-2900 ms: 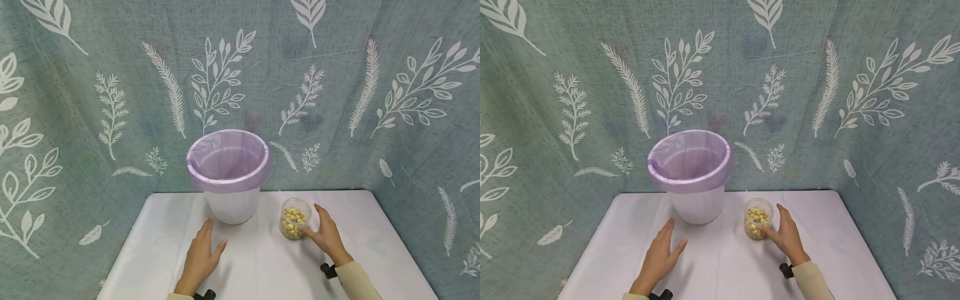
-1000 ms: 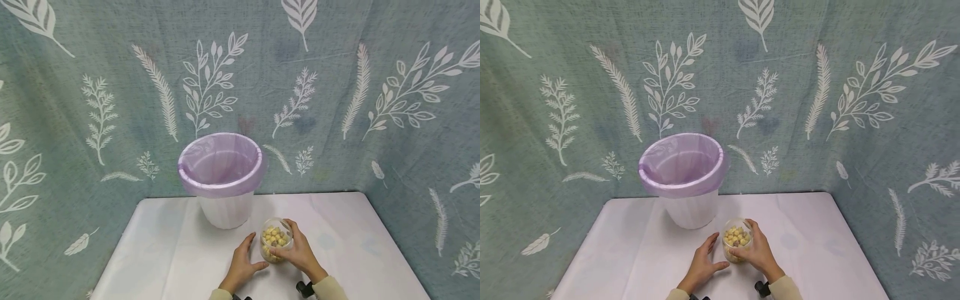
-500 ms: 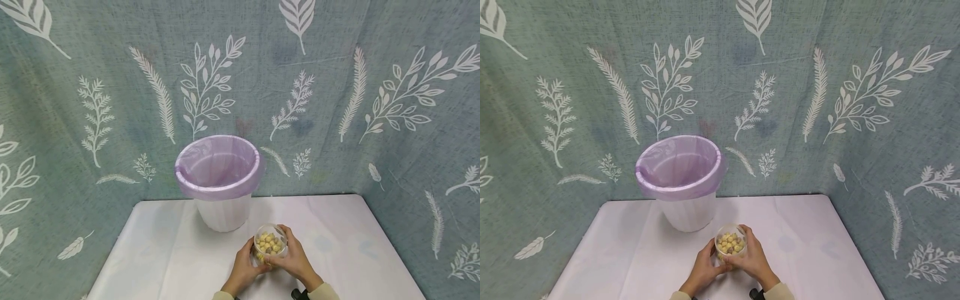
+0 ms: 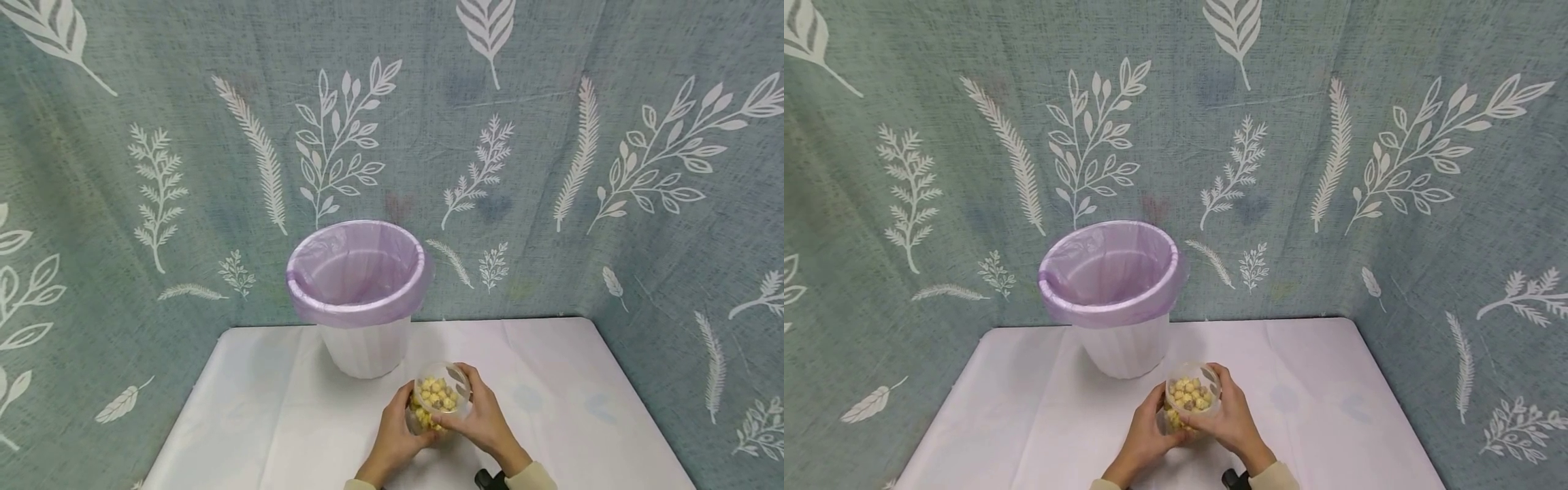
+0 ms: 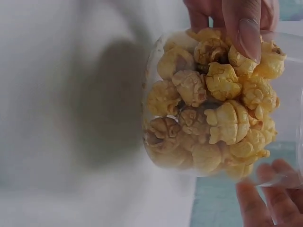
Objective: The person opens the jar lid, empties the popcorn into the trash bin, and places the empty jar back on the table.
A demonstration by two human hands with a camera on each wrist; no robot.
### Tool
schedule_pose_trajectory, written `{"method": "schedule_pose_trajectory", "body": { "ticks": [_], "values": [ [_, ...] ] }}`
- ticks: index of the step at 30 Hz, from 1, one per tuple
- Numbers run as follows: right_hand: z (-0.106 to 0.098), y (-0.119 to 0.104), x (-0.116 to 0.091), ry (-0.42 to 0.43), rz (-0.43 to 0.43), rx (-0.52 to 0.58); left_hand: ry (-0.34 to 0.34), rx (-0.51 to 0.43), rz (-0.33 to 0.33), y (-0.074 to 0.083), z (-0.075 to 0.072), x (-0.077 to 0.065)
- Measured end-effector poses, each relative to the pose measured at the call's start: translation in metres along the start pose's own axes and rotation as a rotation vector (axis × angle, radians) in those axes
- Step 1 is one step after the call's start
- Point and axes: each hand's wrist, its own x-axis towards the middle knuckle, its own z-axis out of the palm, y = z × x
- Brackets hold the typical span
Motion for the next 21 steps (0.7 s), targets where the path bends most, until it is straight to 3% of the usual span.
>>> {"method": "schedule_pose_trajectory", "body": {
  "ticks": [8,15,21],
  "values": [
    [-0.011,-0.028,0.003,0.006,-0.027,0.115,0.057,0.056,0.114,0.024,-0.011,0.004],
    [-0.015,-0.042,0.003,0.004,-0.041,0.136,0.097,0.072,0.153,0.040,-0.015,0.007],
    [-0.014,-0.047,0.003,-0.007,-0.045,0.141,0.135,0.143,0.188,0.046,-0.017,0.006]
  ]
}}
